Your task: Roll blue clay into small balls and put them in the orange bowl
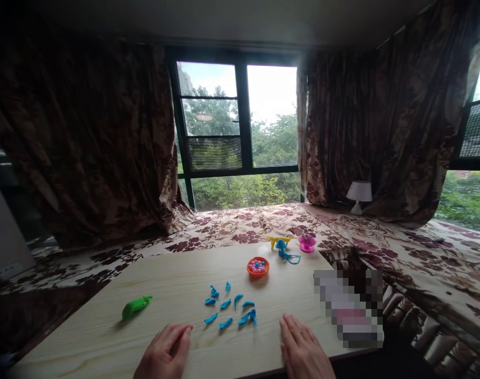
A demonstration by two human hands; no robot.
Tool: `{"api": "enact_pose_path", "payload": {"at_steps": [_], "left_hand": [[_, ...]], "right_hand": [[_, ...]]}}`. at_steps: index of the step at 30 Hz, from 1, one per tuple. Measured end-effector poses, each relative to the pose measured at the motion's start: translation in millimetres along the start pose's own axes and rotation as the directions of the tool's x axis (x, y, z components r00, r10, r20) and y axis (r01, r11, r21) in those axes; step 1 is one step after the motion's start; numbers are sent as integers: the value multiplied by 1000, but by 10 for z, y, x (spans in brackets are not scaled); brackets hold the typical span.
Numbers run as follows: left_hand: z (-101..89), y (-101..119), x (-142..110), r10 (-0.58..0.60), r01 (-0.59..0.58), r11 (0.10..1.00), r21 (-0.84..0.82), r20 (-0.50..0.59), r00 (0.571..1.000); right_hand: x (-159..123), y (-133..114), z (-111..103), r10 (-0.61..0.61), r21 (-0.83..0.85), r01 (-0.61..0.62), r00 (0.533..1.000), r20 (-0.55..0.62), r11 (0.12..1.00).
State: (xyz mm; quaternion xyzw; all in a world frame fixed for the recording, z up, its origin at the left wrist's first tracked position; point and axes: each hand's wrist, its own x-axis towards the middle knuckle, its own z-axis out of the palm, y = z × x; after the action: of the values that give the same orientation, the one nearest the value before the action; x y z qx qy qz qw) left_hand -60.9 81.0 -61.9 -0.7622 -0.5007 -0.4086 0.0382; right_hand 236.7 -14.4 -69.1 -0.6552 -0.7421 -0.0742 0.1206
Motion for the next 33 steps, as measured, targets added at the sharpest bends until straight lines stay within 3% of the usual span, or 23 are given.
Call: {"api": "enact_pose_path", "payload": {"at_steps": [3,7,9,14,17,20,23,28,30,33], "left_hand": [[7,12,-6,-13,13,1000,-1,26,1000],[-20,13,-15,-28,30,999,-30,43,999],[-29,9,-15,-35,36,999,-32,36,999],[-14,33,-12,-32,34,999,-34,47,998],[-6,40,-23,-35,37,998,-54,49,998],[-3,18,-29,-41,45,997,-70,56,998],[10,-10,-22,-47,51,996,-68,61,997],[23,19,-11,-24,27,999,-43,56,998],[12,39,-13,-30,32,999,-39,62,998],[-7,42,-21,-39,43,998,-49,70,997]], "right_hand": [[20,-94,-36,-48,13,48,999,9,999],[238,-40,-92,91,32,-90,995,-32,995],[195,68,-62,118,28,-116,992,-55,993],[-128,60,25,-16,4,16,998,-57,1000],[7,-97,-41,-42,37,44,998,-40,998],[242,-71,-115,67,63,-65,998,-19,996],[200,63,-116,145,54,-143,989,-30,988],[-59,-72,-63,1,105,5,999,-53,994],[50,-156,-71,1,140,5,999,-38,990],[276,-113,-92,109,146,-105,994,-16,984]]}}
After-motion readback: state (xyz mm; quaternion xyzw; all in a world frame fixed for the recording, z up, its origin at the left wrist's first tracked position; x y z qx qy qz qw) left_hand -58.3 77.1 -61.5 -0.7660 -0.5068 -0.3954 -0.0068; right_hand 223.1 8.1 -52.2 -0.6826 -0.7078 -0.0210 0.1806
